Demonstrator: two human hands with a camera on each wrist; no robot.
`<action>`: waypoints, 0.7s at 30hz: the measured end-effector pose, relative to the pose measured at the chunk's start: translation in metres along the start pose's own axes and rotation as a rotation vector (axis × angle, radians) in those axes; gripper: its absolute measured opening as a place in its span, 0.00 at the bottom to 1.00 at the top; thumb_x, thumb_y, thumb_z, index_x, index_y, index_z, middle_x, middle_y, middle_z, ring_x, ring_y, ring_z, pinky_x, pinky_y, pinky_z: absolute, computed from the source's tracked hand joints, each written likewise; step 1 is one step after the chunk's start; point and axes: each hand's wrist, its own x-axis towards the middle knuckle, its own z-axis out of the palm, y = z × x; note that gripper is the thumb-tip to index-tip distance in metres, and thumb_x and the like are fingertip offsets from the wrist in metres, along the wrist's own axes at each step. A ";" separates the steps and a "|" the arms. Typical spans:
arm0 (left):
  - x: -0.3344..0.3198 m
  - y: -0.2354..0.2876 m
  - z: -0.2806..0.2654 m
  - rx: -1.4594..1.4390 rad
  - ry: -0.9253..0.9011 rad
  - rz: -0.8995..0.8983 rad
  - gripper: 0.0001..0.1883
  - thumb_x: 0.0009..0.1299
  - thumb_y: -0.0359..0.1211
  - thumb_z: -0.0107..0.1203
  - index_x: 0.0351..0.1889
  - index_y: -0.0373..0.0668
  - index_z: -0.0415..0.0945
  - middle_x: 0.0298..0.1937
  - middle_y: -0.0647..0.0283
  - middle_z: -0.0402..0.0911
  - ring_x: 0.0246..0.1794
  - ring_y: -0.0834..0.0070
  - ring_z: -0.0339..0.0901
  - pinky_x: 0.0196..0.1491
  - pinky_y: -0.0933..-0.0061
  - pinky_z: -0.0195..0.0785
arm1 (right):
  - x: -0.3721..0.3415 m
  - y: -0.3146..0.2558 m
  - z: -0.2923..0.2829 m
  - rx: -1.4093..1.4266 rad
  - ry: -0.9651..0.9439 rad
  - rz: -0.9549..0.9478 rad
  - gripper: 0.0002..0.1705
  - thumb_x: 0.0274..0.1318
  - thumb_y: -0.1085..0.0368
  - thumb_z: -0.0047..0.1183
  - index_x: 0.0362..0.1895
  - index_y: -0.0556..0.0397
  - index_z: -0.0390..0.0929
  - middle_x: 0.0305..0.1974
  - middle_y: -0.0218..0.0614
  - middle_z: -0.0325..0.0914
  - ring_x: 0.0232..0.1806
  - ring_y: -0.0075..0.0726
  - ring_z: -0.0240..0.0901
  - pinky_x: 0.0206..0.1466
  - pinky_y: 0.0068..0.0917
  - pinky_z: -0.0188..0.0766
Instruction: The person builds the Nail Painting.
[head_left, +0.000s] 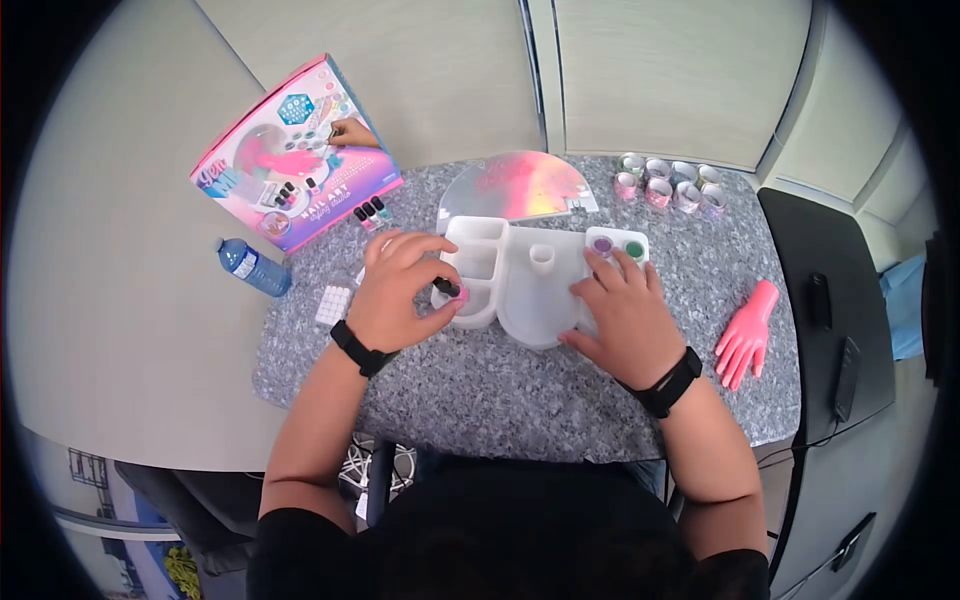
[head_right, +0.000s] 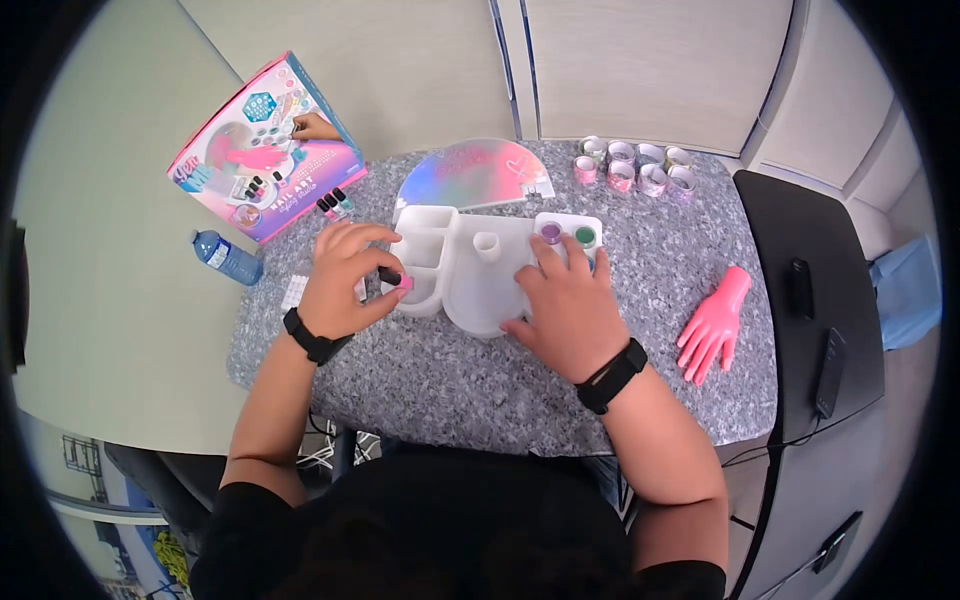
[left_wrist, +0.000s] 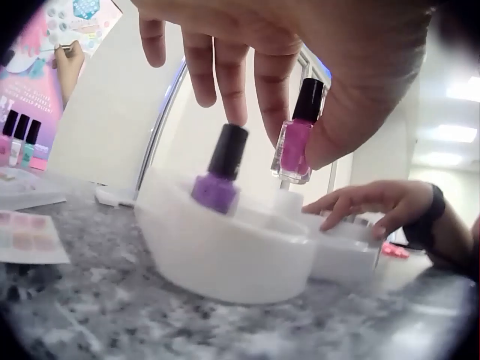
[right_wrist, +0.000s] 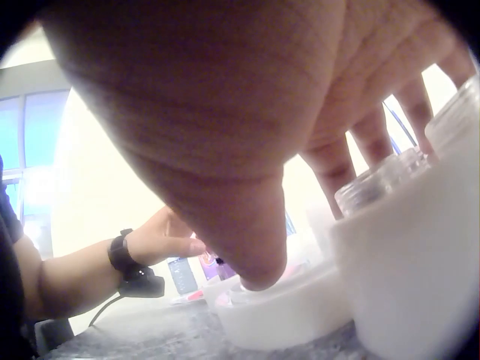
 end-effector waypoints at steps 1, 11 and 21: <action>0.001 -0.002 0.003 0.075 -0.034 0.025 0.12 0.61 0.36 0.77 0.40 0.53 0.85 0.62 0.66 0.84 0.68 0.63 0.79 0.81 0.42 0.49 | 0.000 0.000 0.000 -0.005 0.000 0.004 0.33 0.56 0.44 0.75 0.59 0.47 0.83 0.78 0.47 0.69 0.81 0.65 0.61 0.78 0.79 0.60; 0.004 -0.012 0.013 0.142 -0.168 -0.068 0.13 0.63 0.38 0.76 0.43 0.53 0.85 0.64 0.65 0.83 0.74 0.62 0.76 0.85 0.33 0.38 | 0.000 -0.001 0.003 -0.012 0.006 0.005 0.33 0.55 0.44 0.76 0.58 0.48 0.83 0.78 0.48 0.69 0.81 0.66 0.61 0.77 0.79 0.61; 0.008 -0.088 -0.029 -0.105 0.356 -0.661 0.23 0.71 0.45 0.73 0.58 0.42 0.85 0.55 0.56 0.90 0.60 0.56 0.87 0.61 0.58 0.78 | 0.001 -0.003 0.003 -0.003 0.006 0.006 0.32 0.55 0.45 0.76 0.56 0.52 0.82 0.78 0.50 0.69 0.81 0.68 0.61 0.77 0.81 0.60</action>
